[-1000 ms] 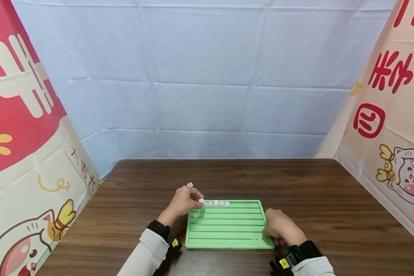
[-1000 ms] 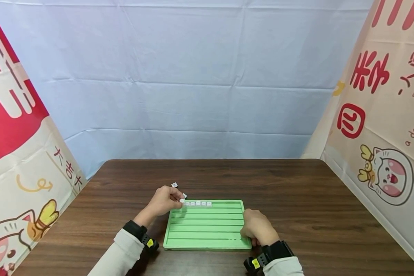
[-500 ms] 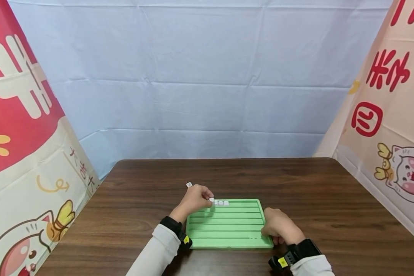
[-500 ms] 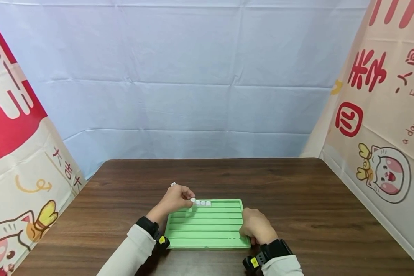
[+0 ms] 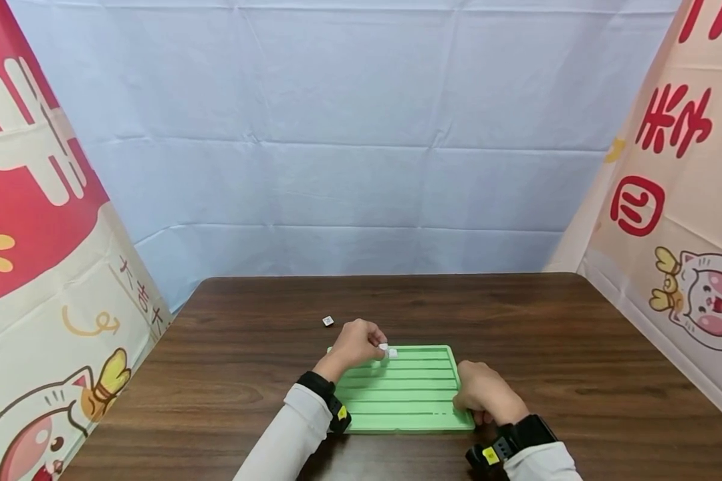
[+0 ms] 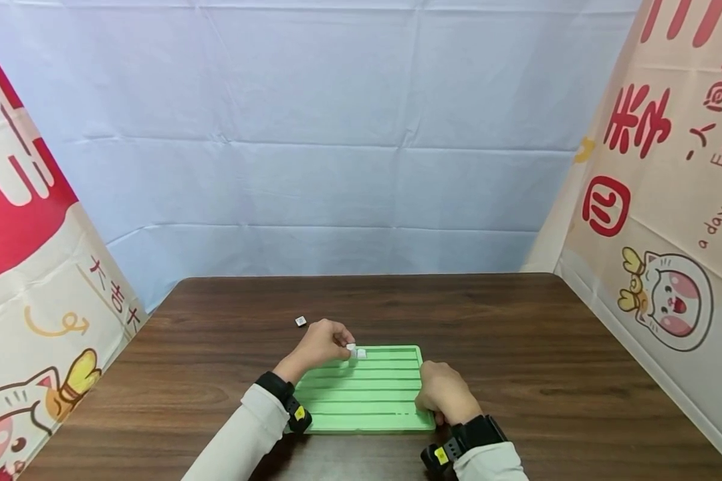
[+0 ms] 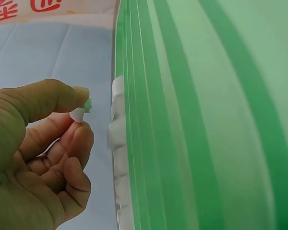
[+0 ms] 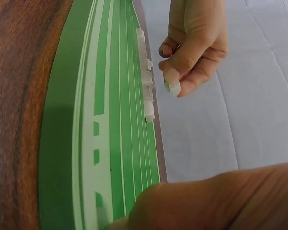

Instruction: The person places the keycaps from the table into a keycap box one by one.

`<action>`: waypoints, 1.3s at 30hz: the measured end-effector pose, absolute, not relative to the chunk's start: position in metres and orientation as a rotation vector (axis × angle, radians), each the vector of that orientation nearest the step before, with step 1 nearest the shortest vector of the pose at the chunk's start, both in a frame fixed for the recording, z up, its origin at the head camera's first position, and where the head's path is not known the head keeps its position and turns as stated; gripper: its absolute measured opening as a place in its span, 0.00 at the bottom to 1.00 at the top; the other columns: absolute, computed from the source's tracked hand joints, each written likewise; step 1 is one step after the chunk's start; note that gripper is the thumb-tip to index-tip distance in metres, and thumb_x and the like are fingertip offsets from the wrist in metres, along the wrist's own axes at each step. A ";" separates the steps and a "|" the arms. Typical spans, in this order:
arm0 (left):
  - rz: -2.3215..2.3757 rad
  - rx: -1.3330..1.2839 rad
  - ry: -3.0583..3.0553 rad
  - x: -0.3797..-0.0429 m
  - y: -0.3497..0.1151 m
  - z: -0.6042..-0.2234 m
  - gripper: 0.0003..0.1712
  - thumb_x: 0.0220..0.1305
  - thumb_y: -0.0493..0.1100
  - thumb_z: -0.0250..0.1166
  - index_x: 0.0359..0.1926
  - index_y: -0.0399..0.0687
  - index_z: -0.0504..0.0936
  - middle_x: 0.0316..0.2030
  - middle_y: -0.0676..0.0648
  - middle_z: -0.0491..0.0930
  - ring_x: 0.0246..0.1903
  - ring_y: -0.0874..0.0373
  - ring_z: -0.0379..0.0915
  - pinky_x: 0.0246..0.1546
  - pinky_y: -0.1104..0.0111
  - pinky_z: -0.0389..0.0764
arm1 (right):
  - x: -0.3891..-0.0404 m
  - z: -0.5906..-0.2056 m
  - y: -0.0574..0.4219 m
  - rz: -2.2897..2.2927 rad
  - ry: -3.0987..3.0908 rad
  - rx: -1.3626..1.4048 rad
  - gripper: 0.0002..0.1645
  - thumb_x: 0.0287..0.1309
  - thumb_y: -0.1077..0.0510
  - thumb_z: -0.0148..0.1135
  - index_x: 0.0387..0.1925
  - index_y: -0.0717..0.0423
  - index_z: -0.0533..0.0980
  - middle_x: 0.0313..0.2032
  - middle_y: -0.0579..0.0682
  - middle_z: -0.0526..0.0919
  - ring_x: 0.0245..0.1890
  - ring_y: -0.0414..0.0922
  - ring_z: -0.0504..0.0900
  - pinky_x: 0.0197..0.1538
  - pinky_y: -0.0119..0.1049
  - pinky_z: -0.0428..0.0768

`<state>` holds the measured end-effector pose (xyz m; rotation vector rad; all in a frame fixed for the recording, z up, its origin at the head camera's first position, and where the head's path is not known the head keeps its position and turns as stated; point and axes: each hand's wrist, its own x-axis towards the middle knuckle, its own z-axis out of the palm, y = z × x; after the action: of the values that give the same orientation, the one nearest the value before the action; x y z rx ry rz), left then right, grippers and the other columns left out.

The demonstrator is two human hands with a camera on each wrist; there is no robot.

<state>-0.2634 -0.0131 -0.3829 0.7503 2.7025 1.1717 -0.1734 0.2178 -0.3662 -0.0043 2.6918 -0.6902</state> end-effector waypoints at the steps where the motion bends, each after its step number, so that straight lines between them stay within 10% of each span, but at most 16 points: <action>1: 1.163 0.745 2.705 -0.264 -0.011 -0.383 0.05 0.51 0.35 0.70 0.30 0.46 0.83 0.25 0.56 0.75 0.28 0.62 0.72 0.30 0.69 0.75 | -0.173 -0.366 0.218 -0.690 2.692 -0.005 0.08 0.46 0.70 0.61 0.23 0.61 0.70 0.09 0.56 0.72 0.07 0.45 0.71 0.10 0.33 0.69; 39: 0.956 0.652 2.727 -0.272 0.035 -0.379 0.07 0.45 0.33 0.73 0.21 0.47 0.83 0.26 0.55 0.78 0.28 0.60 0.72 0.28 0.68 0.76 | -0.173 -0.364 0.214 -0.643 2.722 0.027 0.07 0.44 0.70 0.61 0.28 0.65 0.72 0.10 0.56 0.73 0.07 0.43 0.72 0.09 0.31 0.69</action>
<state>-0.2724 0.0349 -0.3795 0.6516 2.7273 0.9562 -0.1729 0.2142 -0.3644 0.0268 2.7219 -0.6433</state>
